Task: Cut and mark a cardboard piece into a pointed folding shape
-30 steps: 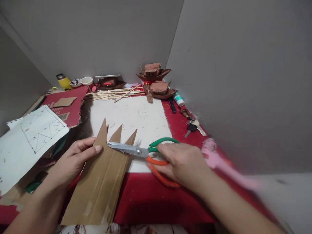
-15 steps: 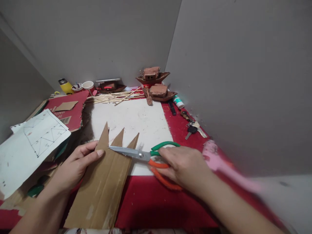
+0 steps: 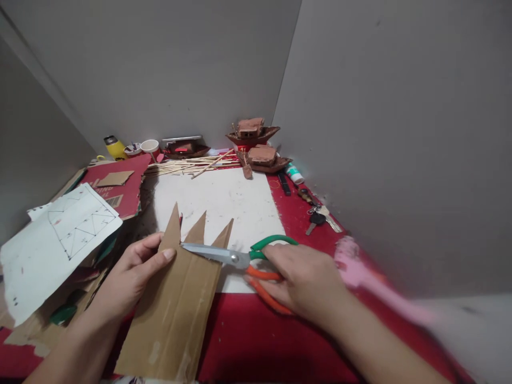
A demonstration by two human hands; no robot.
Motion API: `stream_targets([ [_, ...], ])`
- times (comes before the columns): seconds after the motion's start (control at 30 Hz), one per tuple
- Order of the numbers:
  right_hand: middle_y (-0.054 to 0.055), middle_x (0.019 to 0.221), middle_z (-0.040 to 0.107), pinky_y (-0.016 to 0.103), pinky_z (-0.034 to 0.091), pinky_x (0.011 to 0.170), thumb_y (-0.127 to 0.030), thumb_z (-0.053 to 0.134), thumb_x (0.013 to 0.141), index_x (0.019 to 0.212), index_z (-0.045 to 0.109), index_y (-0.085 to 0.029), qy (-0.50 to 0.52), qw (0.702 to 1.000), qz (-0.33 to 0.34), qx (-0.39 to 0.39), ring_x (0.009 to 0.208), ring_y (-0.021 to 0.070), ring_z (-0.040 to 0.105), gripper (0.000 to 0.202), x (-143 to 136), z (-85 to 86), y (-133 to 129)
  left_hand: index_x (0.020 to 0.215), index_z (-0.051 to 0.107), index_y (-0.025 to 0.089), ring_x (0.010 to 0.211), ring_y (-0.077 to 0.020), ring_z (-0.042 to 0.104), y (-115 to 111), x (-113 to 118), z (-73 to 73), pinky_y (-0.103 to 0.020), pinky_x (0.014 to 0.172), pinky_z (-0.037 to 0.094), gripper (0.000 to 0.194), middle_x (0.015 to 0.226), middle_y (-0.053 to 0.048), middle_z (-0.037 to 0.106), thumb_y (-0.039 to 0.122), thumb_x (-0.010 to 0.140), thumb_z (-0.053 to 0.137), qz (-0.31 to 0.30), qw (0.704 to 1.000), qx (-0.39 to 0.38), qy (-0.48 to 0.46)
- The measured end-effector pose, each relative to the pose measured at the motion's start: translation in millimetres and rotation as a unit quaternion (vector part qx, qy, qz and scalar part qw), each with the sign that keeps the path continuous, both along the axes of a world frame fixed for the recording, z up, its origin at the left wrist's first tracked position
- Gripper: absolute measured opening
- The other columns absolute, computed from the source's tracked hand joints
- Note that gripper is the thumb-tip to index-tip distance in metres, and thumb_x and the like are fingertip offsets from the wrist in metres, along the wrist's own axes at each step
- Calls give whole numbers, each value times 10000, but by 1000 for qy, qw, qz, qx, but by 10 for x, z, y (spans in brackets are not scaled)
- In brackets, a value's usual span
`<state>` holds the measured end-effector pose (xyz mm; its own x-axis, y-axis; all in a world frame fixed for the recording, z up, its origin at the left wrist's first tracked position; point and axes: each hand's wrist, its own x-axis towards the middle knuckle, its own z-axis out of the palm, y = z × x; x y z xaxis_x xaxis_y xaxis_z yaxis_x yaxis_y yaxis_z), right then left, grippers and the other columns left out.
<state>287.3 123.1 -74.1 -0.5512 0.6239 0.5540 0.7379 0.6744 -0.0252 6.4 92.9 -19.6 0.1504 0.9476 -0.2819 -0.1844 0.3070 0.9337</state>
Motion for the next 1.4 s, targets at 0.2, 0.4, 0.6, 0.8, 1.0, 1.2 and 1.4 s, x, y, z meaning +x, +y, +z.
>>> stream_targets([
  [0.2, -8, 548, 519, 288, 293, 508, -529, 500, 932, 669, 513, -215, -15, 1000, -10, 22, 495, 164, 521, 409, 2, 11, 3, 1104, 707, 202, 837, -237, 726, 2, 34, -8, -319, 709, 559, 335, 1037, -74, 765, 347, 804, 743, -10, 1000, 14, 0],
  [0.4, -6, 534, 528, 299, 274, 510, -575, 472, 937, 661, 520, -218, -34, 998, -26, 44, 492, 169, 530, 454, 23, -42, 19, 1074, 719, 186, 754, -224, 728, 21, 34, -32, -343, 725, 567, 328, 942, -68, 777, 343, 788, 755, -8, 1000, 9, 7],
  [0.6, 1, 497, 519, 302, 270, 486, -553, 363, 989, 618, 508, -217, -40, 998, -16, 35, 458, 170, 526, 521, 47, -40, 27, 1048, 729, 178, 712, -220, 725, 38, 26, -59, -356, 729, 572, 342, 911, -67, 778, 354, 758, 776, -12, 1000, -4, 10],
  [0.8, -14, 490, 511, 282, 302, 487, -546, 462, 966, 629, 537, -201, -3, 999, 28, 20, 440, 143, 502, 488, 24, -53, 51, 1027, 735, 197, 702, -195, 722, 51, 6, -49, -327, 737, 565, 279, 872, -38, 781, 304, 772, 770, -8, 1000, -11, -22],
  [1.0, -13, 510, 506, 280, 276, 469, -552, 438, 961, 622, 494, -219, -26, 1000, 3, 4, 448, 148, 508, 478, -19, -63, 49, 992, 736, 166, 694, -210, 720, 39, 22, -82, -333, 721, 557, 318, 859, -59, 780, 337, 731, 797, 12, 1000, -7, -11],
  [1.2, 1, 537, 544, 285, 299, 487, -574, 464, 931, 645, 509, -216, -36, 999, -10, 27, 472, 165, 539, 461, -12, -4, 38, 1003, 727, 162, 718, -215, 717, 47, 34, -88, -349, 736, 550, 324, 896, -73, 777, 345, 742, 779, -2, 1000, 7, 3],
  [1.4, 7, 528, 563, 294, 277, 498, -600, 495, 901, 639, 541, -212, -60, 996, -30, 61, 469, 165, 539, 470, -26, 113, 94, 1030, 722, 188, 715, -191, 707, 73, -24, -93, -311, 720, 525, 266, 868, -42, 774, 315, 797, 733, -11, 1000, 15, 13],
])
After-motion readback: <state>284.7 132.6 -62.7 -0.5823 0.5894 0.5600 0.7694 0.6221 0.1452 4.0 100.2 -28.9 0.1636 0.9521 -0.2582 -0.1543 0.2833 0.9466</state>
